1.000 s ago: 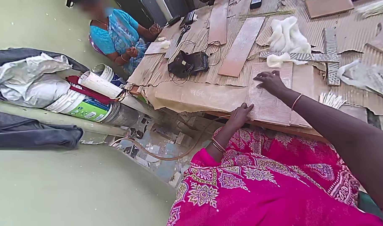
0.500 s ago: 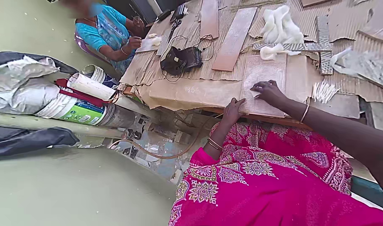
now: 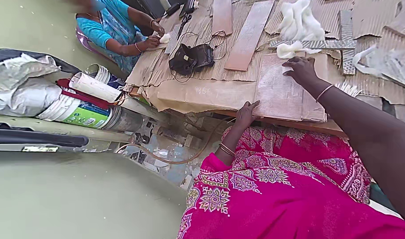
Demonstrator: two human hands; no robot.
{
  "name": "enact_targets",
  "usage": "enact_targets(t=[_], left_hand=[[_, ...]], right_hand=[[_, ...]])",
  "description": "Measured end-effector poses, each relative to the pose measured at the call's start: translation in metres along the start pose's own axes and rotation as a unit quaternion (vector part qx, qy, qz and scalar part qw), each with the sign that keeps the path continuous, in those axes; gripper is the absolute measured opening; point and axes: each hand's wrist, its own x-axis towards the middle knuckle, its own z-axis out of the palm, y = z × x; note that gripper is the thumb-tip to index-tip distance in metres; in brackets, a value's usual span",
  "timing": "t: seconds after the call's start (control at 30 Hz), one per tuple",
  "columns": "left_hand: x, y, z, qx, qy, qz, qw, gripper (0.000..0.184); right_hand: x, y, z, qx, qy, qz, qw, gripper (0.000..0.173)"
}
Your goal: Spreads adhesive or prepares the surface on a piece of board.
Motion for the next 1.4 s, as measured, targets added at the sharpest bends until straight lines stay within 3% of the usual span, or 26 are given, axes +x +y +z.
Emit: enact_targets(t=[0.03,0.17,0.2,0.3,0.33,0.47,0.63,0.8,0.93,1.1,1.27,1.33,1.4], left_hand=[[0.0,0.001,0.0,-0.001,0.003,0.002,1.0,0.07],[0.003,-0.002,-0.001,-0.011,0.008,0.003,1.0,0.07],[0.002,-0.001,0.0,-0.012,0.005,0.0,1.0,0.07],[-0.001,0.0,0.0,-0.015,0.001,-0.002,1.0,0.07],[-0.001,0.0,-0.001,-0.016,0.004,0.0,1.0,0.07],[0.002,-0.002,0.0,-0.014,0.009,0.002,1.0,0.07],[0.0,0.0,0.0,-0.004,-0.003,-0.007,1.0,0.071],[0.0,0.002,-0.003,-0.018,0.006,-0.009,1.0,0.07],[0.001,-0.001,0.001,-0.012,0.002,-0.011,1.0,0.07],[0.004,0.0,-0.001,-0.013,0.002,-0.011,1.0,0.071],[-0.016,0.014,-0.01,-0.014,0.006,-0.016,1.0,0.07],[-0.034,0.031,-0.024,-0.037,0.008,-0.026,0.999,0.067],[-0.025,0.022,-0.017,-0.03,0.012,-0.017,0.999,0.068]], right_hand=[[0.001,-0.006,0.001,0.006,-0.007,0.002,1.0,0.034],[-0.027,-0.039,0.037,0.007,-0.013,-0.191,0.981,0.032],[-0.025,-0.03,0.033,0.003,-0.002,-0.17,0.985,0.031],[-0.005,-0.009,0.008,0.003,0.019,0.007,1.0,0.032],[-0.006,-0.015,0.013,0.009,0.022,0.004,1.0,0.032],[-0.059,-0.053,0.037,0.032,-0.018,-0.173,0.984,0.032],[-0.076,-0.007,0.002,-0.004,0.039,-0.047,0.998,0.031],[-0.111,-0.045,0.022,0.027,0.01,-0.167,0.986,0.032],[-0.083,0.002,0.003,0.008,0.056,-0.031,0.998,0.031],[-0.125,-0.045,0.025,0.053,0.013,-0.181,0.982,0.032],[-0.123,-0.012,-0.001,0.003,0.051,-0.042,0.998,0.031],[-0.136,-0.03,0.007,0.025,0.049,-0.08,0.995,0.031],[-0.151,-0.042,0.021,0.049,0.041,-0.147,0.987,0.033]])
